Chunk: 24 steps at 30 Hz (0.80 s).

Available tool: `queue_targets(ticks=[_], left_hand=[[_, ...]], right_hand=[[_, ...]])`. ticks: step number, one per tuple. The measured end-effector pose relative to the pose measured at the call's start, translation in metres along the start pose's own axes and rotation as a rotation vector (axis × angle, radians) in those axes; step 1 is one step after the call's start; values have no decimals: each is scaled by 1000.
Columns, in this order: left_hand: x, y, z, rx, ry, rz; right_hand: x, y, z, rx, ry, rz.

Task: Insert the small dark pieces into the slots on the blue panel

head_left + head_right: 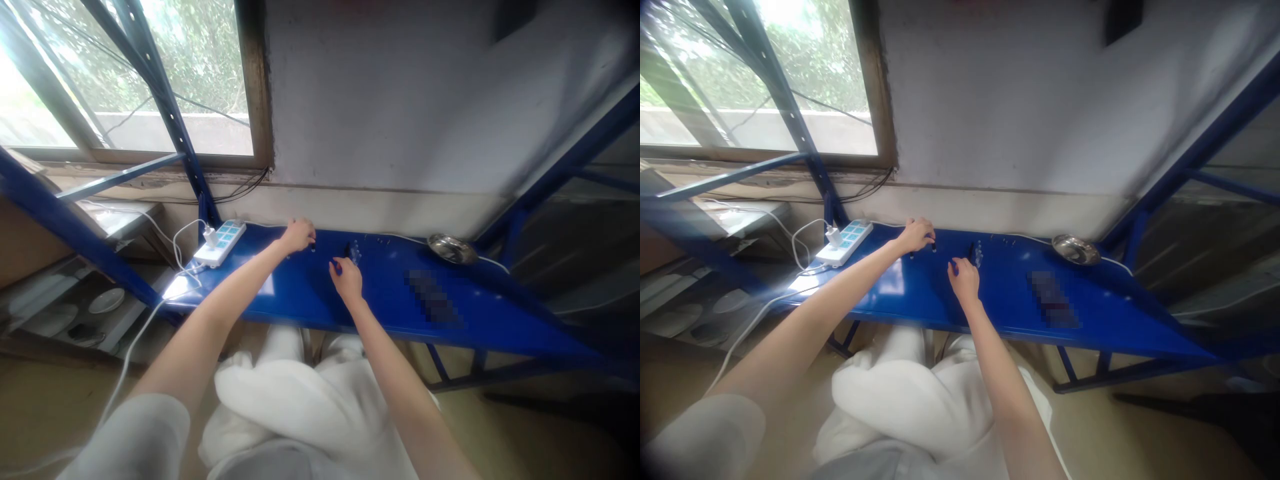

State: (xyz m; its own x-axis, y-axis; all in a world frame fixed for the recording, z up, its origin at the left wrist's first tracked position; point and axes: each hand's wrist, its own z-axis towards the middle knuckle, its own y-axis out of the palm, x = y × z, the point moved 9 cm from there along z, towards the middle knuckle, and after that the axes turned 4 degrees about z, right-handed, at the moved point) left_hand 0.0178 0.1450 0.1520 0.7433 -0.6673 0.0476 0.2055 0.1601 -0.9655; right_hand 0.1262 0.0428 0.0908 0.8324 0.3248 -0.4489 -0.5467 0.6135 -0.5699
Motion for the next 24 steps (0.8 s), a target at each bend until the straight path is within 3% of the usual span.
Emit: queue_targets(ticks=[4,10,24], left_hand=[[-21,18,-3,-102,-45,89],[-40,38,-13,-128,-104,97],[-58,42,-19,-148,-148,109]], right_hand=[[0,4,-9,15,-94,8],[2,11,-14,-9,-141,33],[6,15,-19,-40,-125,64]])
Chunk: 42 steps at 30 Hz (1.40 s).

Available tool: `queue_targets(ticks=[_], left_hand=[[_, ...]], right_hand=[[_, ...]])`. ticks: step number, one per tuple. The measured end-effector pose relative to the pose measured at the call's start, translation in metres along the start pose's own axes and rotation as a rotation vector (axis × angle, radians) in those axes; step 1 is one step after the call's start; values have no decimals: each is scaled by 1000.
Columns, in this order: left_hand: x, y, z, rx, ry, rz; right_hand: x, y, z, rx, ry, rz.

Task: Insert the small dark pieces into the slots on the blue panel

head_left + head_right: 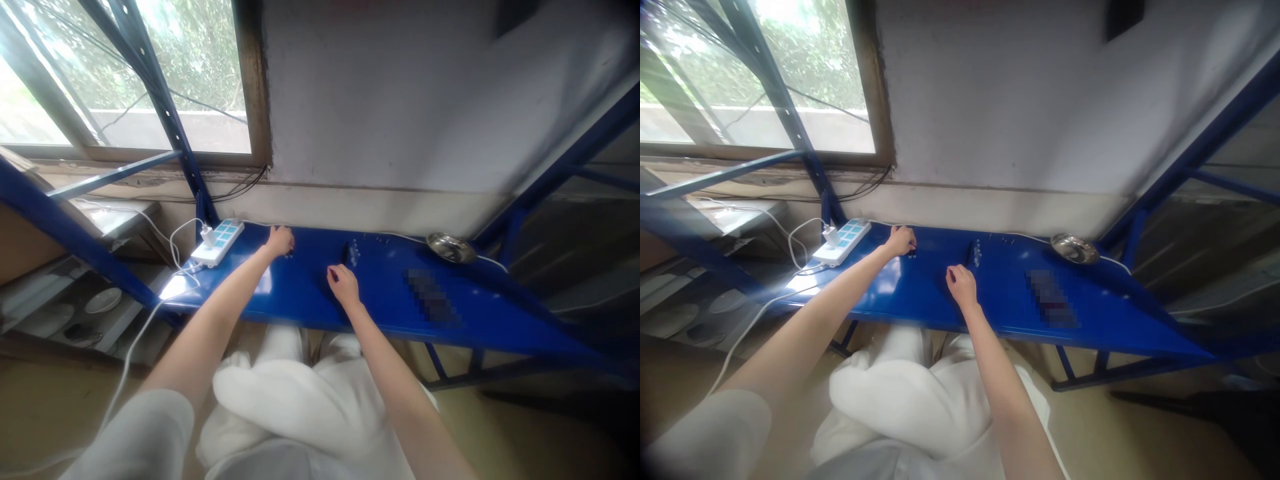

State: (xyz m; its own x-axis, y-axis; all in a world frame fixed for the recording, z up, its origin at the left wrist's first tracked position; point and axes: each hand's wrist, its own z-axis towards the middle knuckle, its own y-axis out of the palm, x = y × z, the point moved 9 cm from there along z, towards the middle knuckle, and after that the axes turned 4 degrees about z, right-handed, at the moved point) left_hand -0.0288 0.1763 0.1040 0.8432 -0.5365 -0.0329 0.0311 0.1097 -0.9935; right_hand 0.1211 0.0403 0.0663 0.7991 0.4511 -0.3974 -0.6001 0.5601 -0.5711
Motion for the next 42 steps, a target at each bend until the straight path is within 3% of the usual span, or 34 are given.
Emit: queue_targets(ticks=[7,42], left_hand=[[-3,3,2,7,-17,-38],[2,2,1,-8,-17,-31]], right_hand=[[6,4,-2,-39,49,7],[11,2,-5,2,93,-18]])
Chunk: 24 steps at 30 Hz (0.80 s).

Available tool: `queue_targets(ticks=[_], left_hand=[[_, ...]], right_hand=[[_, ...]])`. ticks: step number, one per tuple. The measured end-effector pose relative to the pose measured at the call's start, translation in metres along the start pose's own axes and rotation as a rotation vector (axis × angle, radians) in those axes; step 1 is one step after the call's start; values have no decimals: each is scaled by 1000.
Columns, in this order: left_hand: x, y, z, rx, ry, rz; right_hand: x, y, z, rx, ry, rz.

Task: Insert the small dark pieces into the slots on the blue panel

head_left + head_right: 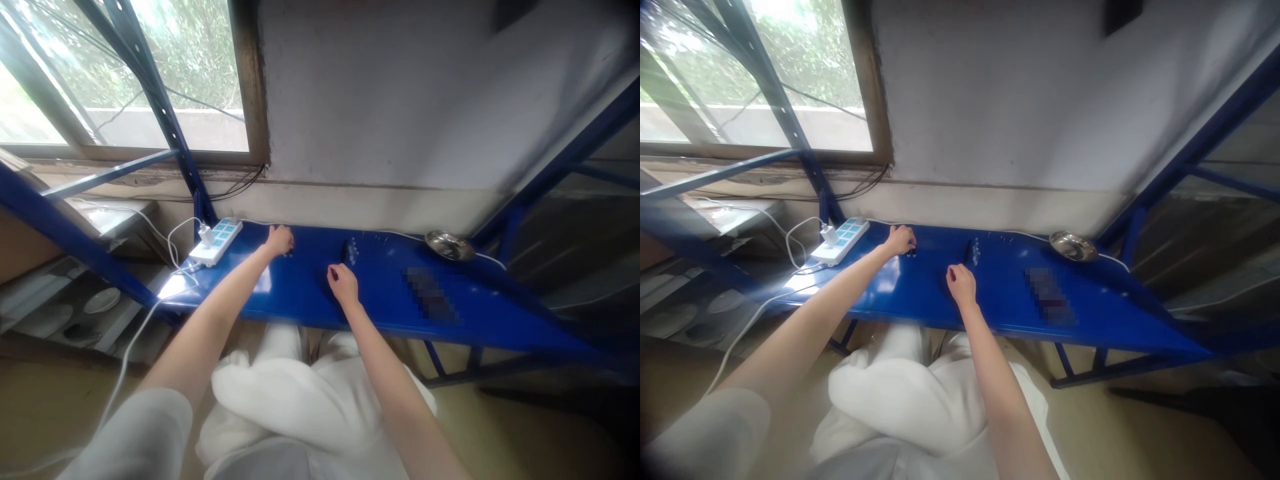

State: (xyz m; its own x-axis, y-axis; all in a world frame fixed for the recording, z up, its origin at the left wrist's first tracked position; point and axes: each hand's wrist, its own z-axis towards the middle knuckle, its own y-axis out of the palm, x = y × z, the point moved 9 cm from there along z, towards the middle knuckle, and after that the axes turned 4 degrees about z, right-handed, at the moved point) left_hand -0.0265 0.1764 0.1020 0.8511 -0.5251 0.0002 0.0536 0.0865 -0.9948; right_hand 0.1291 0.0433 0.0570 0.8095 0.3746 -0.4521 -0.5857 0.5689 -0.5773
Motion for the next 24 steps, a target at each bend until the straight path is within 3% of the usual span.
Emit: queue_targets(ticks=[17,20,24], left_hand=[[4,-3,-1,36,15,25],[21,-11,-3,116,82,19],[66,-13,-8,142,240,15]], right_hand=[[0,-5,0,47,8,12],[1,-8,0,68,23,26],[4,-11,0,97,46,31]])
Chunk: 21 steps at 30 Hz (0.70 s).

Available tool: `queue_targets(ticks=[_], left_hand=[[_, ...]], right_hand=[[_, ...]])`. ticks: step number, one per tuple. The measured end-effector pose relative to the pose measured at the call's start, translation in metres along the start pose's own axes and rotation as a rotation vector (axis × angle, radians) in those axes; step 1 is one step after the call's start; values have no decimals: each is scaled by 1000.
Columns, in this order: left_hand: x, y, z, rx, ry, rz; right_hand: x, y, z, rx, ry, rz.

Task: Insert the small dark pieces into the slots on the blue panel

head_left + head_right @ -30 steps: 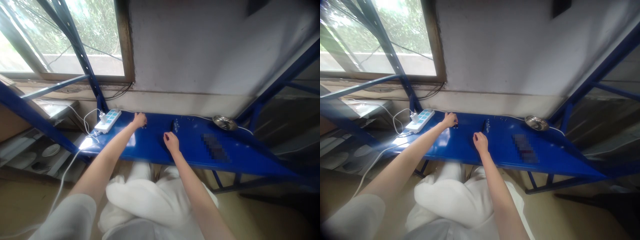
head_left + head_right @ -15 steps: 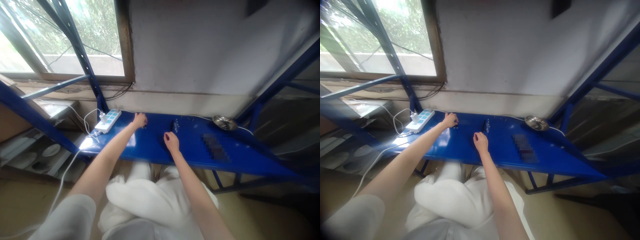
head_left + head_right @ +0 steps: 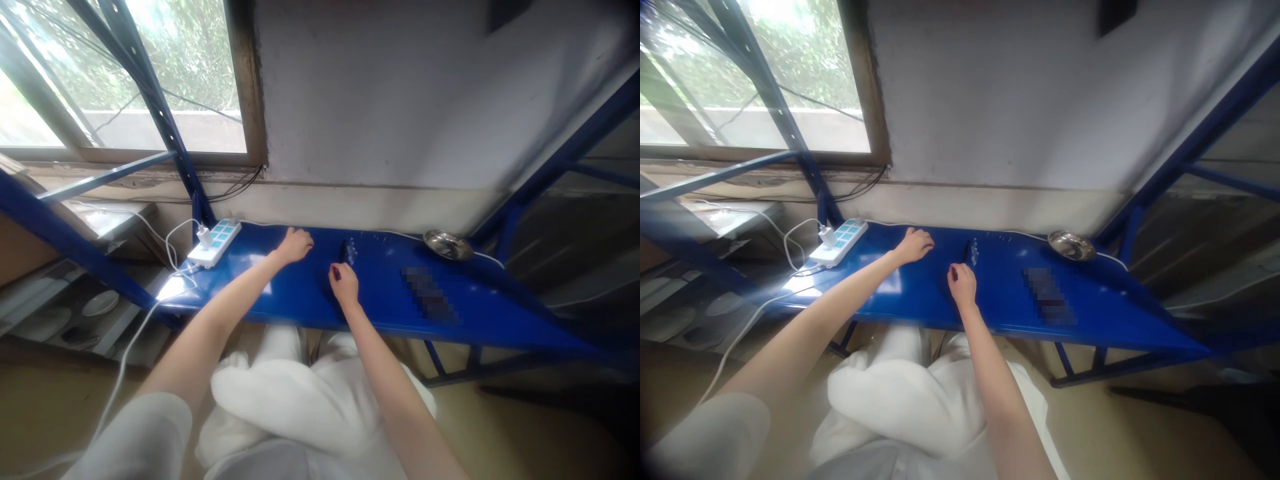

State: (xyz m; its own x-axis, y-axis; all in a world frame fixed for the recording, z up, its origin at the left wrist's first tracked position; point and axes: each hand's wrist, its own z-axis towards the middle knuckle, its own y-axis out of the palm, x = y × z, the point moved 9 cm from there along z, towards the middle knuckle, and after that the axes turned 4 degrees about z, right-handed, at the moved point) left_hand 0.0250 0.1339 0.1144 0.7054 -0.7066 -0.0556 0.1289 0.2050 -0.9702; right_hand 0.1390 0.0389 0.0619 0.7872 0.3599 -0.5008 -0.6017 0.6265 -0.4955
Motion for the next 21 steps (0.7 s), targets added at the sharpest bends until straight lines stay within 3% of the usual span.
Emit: queue_targets(ticks=[5,10,13,17,21], left_hand=[[55,25,3,-63,96,-33],[73,60,5,-121,25,-28],[76,69,9,-108,-17,-23],[79,71,16,-85,-70,-15],[82,62,23,-18,-82,-7]], right_hand=[[6,-7,2,84,61,57],[21,-22,1,207,243,185],[42,-33,-2,268,400,212],[72,-40,1,221,512,139],[94,-36,6,58,548,-89]])
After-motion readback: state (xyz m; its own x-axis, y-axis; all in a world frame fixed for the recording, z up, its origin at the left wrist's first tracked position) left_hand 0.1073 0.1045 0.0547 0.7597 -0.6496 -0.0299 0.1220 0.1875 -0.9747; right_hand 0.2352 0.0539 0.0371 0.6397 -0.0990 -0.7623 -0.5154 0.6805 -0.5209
